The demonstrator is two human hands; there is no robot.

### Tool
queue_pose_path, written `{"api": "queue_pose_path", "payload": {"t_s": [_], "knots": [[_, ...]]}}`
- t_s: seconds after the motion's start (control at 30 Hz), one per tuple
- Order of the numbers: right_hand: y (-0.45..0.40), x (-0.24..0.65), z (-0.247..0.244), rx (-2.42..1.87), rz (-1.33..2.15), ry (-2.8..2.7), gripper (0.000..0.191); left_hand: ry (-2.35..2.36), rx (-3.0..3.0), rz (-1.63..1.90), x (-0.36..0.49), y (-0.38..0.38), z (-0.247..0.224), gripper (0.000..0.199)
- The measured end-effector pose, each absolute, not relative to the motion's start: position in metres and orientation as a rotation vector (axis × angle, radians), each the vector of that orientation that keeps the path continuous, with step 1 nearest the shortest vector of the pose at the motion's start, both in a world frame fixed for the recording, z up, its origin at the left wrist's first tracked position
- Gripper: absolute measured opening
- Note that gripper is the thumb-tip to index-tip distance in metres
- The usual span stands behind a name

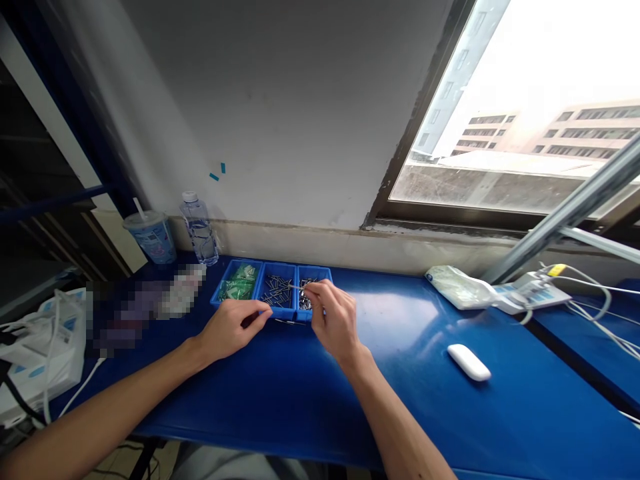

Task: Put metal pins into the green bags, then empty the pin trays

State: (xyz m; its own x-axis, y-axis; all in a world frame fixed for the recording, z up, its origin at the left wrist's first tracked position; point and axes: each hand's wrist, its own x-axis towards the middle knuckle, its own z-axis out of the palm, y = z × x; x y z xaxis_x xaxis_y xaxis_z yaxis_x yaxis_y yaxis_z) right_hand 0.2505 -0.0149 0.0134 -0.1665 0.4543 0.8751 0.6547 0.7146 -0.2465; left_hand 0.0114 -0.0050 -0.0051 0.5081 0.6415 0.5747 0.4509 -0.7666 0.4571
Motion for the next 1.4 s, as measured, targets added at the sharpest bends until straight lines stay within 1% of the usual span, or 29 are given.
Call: {"api": "queue_pose_path", "payload": {"t_s": [0.1,0.23,0.33,0.47,0.57,0.7,0.77,0.87,1.07,1.27,1.4], "knots": [[-0.012,0.255,0.013,-1.068,-0.278,-1.598,0.02,0.96,2.583,0.81,0.013,-0.006,-0.011,0.025],[-0.007,0.262,0.008,-1.298,-0.257,-1.559,0.035,1.095,2.661,0.463,0.016,-0.007,-0.014,0.034],[-0.008,0.261,0.007,-1.276,-0.184,-1.606,0.037,1.157,2.706,0.313,0.018,-0.008,-0.012,0.035],[-0.014,0.251,0.007,-1.12,-0.152,-1.715,0.031,1.17,2.725,0.209,0.019,-0.01,-0.008,0.035],[-0.017,0.244,0.005,-0.971,-0.162,-1.816,0.026,1.181,2.699,0.209,0.019,-0.012,-0.005,0.032],[-0.017,0.238,0.002,-0.894,-0.144,-1.89,0.022,1.167,2.673,0.278,0.019,-0.013,-0.002,0.028],[-0.017,0.237,0.001,-0.882,-0.133,-1.914,0.022,1.152,2.689,0.272,0.02,-0.013,-0.003,0.027],[-0.018,0.235,0.0,-0.887,-0.125,-1.948,0.023,1.113,2.705,0.249,0.022,-0.014,-0.005,0.019],[-0.02,0.232,-0.001,-0.901,-0.088,-1.997,0.025,1.1,2.703,0.325,0.022,-0.016,-0.004,0.011],[-0.025,0.227,-0.002,-0.887,-0.061,-2.079,0.024,0.882,2.67,0.353,0.017,-0.014,0.0,0.007],[-0.027,0.225,-0.001,-0.86,-0.032,-2.13,0.023,0.777,2.643,0.482,0.014,-0.012,-0.003,0.008]]}}
